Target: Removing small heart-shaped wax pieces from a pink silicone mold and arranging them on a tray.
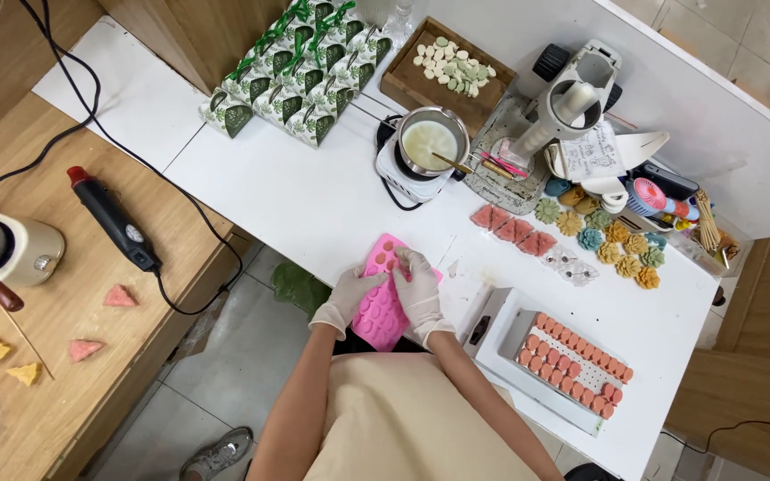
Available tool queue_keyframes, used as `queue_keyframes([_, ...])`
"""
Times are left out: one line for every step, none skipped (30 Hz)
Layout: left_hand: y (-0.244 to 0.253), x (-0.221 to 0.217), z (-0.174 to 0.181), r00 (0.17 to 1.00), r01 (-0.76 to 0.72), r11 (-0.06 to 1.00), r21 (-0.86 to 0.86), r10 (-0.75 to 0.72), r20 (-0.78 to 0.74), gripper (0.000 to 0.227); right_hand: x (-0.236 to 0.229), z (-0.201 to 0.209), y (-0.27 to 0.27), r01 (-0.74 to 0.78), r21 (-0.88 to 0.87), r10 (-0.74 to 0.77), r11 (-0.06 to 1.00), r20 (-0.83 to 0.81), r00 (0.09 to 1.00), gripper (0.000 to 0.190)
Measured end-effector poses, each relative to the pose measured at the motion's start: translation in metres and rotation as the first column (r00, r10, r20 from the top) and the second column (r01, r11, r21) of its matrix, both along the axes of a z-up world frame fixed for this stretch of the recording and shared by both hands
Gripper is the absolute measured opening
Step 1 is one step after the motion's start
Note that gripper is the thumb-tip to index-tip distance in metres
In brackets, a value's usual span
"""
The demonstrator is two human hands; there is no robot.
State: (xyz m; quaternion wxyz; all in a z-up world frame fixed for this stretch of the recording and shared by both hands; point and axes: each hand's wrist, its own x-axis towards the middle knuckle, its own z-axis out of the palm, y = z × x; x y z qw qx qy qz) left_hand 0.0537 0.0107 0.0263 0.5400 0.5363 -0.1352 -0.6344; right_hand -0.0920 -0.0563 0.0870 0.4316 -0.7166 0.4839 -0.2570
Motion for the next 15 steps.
queue_keyframes([0.002,-0.004,0.001,0.998,-0.062,0.998,-0.022,0.062,-0.003,0.037,0.001,-0.008,0.006,-0.02,0.013,0.019,1.0,0.076,0.997,0.037])
queue_keyframes([0.004,-0.005,0.002,0.998,-0.064,0.998,-0.019,0.064,-0.003,0.037,0.002,-0.008,0.009,-0.021,0.016,0.02,1.0,0.075,0.997,0.037])
queue_keyframes([0.005,-0.006,0.002,0.997,-0.074,0.997,-0.022,0.074,0.006,0.037,0.002,-0.009,0.013,-0.048,-0.034,0.05,0.998,0.082,0.995,0.042])
queue_keyframes([0.005,-0.007,0.003,0.996,-0.084,0.996,-0.025,0.084,0.017,0.036,0.004,-0.009,0.016,-0.073,-0.084,0.08,0.994,0.088,0.993,0.047])
queue_keyframes([0.006,-0.006,-0.003,0.996,-0.084,0.996,-0.022,0.085,0.019,0.036,0.005,-0.009,0.016,-0.073,-0.081,0.08,0.994,0.089,0.993,0.047])
queue_keyframes([0.007,-0.006,-0.008,0.995,-0.09,0.996,-0.017,0.091,0.029,0.035,0.006,-0.008,0.017,-0.063,-0.058,0.067,0.996,0.083,0.994,0.046])
queue_keyframes([0.007,-0.006,-0.014,0.995,-0.096,0.995,-0.011,0.096,0.039,0.034,0.006,-0.007,0.017,-0.052,-0.034,0.055,0.998,0.076,0.996,0.045])
queue_keyframes([0.008,-0.005,-0.017,0.995,-0.091,0.996,-0.01,0.091,0.039,0.034,0.007,-0.005,0.017,-0.047,-0.032,0.049,0.998,0.077,0.996,0.045])
queue_keyframes([0.008,-0.004,-0.021,0.995,-0.097,0.995,-0.003,0.097,0.038,0.033,0.008,-0.002,0.016,-0.052,-0.042,0.054,0.998,0.048,0.997,0.047])
queue_keyframes([0.009,-0.005,-0.025,0.994,-0.101,0.995,0.004,0.101,0.037,0.033,0.008,0.0,0.017,-0.055,-0.05,0.056,0.997,0.018,0.998,0.048])
queue_keyframes([0.009,-0.005,-0.021,0.995,-0.094,0.996,0.007,0.094,0.037,0.033,0.008,-0.002,0.016,-0.049,-0.047,0.05,0.998,0.018,0.999,0.048])
queue_keyframes([0.01,-0.004,-0.018,0.996,-0.092,0.996,-0.007,0.092,0.022,0.033,0.009,-0.005,0.015,-0.039,-0.028,0.039,0.999,0.03,0.999,0.047])
queue_keyframes([0.01,-0.004,-0.015,0.996,-0.089,0.996,-0.02,0.089,0.006,0.033,0.009,-0.007,0.015,-0.029,-0.009,0.029,1.0,0.041,0.999,0.045])
queue_keyframes([0.011,-0.005,-0.013,0.997,-0.08,0.997,-0.018,0.08,0.005,0.033,0.009,-0.009,0.013,-0.019,-0.006,0.02,1.0,0.04,0.999,0.045])
queue_keyframes([0.011,-0.006,-0.012,0.997,-0.071,0.997,-0.028,0.071,0.013,0.033,0.008,-0.011,0.012,-0.014,-0.021,0.014,1.0,0.001,1.0,0.042])
